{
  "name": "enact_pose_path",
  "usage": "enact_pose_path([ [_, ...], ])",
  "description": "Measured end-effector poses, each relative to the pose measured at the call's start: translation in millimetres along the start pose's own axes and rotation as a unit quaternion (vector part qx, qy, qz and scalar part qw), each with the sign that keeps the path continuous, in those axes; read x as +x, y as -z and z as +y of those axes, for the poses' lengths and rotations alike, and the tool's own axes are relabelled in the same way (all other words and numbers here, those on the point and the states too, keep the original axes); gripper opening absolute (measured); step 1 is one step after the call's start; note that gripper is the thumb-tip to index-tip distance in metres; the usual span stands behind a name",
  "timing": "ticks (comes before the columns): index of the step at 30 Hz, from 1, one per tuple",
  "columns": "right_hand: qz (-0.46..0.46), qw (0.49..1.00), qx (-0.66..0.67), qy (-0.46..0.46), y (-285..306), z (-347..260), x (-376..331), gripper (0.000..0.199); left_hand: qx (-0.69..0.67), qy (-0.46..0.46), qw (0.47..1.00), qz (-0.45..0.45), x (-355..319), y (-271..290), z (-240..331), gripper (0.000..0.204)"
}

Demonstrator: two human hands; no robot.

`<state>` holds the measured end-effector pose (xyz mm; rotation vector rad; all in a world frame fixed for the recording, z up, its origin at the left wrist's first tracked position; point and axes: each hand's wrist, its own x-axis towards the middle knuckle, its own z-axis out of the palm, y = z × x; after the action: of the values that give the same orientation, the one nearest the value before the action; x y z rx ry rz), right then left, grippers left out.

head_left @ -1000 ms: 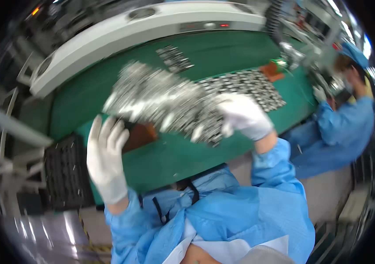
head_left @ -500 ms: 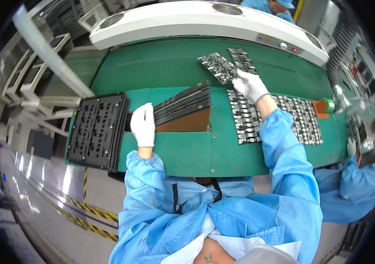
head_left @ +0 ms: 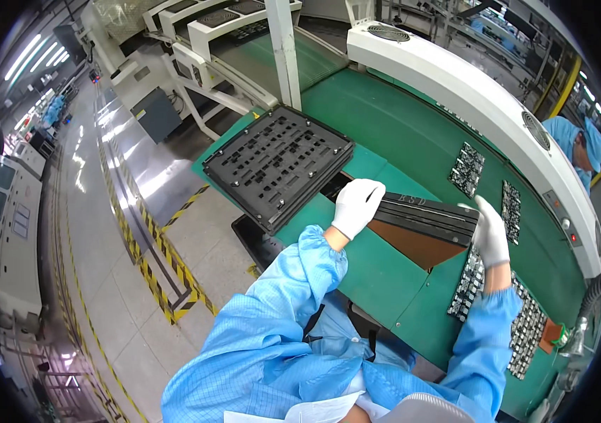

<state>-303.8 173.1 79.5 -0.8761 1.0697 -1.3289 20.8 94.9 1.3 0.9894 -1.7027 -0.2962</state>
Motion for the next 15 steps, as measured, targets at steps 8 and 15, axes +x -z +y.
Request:
enact_pose_path([
  [8,0.090,0.939,-0.273,0.187,-66,28,-107,0.047,-0.030,0.081,0.991,-0.099,4,7,4,0.028],
  [15,0.100,0.949,-0.254,0.157,-56,108,-85,0.035,-0.056,0.124,0.985,-0.109,2,7,2,0.027],
])
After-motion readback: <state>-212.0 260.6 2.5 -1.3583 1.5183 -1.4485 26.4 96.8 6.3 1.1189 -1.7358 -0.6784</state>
